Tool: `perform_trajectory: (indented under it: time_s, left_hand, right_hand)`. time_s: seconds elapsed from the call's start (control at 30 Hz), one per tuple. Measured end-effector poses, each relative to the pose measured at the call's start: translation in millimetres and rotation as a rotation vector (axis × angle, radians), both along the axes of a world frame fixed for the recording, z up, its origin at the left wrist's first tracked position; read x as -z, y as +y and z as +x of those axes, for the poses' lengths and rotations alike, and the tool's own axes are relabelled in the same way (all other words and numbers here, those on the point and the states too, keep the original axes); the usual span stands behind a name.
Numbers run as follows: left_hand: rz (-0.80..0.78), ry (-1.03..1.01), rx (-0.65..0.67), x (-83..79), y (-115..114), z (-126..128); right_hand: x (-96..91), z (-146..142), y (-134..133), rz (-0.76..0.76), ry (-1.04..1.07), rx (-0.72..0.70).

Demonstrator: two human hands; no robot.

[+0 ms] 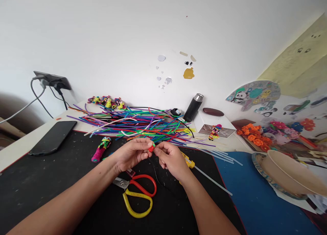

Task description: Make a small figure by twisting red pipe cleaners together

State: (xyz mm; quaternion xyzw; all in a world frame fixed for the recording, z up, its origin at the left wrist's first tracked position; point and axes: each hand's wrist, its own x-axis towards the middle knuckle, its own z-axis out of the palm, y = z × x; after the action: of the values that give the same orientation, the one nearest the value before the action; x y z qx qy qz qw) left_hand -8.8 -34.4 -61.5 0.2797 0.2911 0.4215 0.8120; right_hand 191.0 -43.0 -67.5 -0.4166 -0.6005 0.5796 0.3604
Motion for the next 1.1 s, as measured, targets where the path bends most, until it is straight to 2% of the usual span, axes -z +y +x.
perform_trajectory:
  time_s: [1.1]
  left_hand:
    - [-0.009,0.000,-0.033,1.6,-0.1,0.5]
  right_hand:
    - [-0.1,-0.4,0.1,0.003,-0.002,0.005]
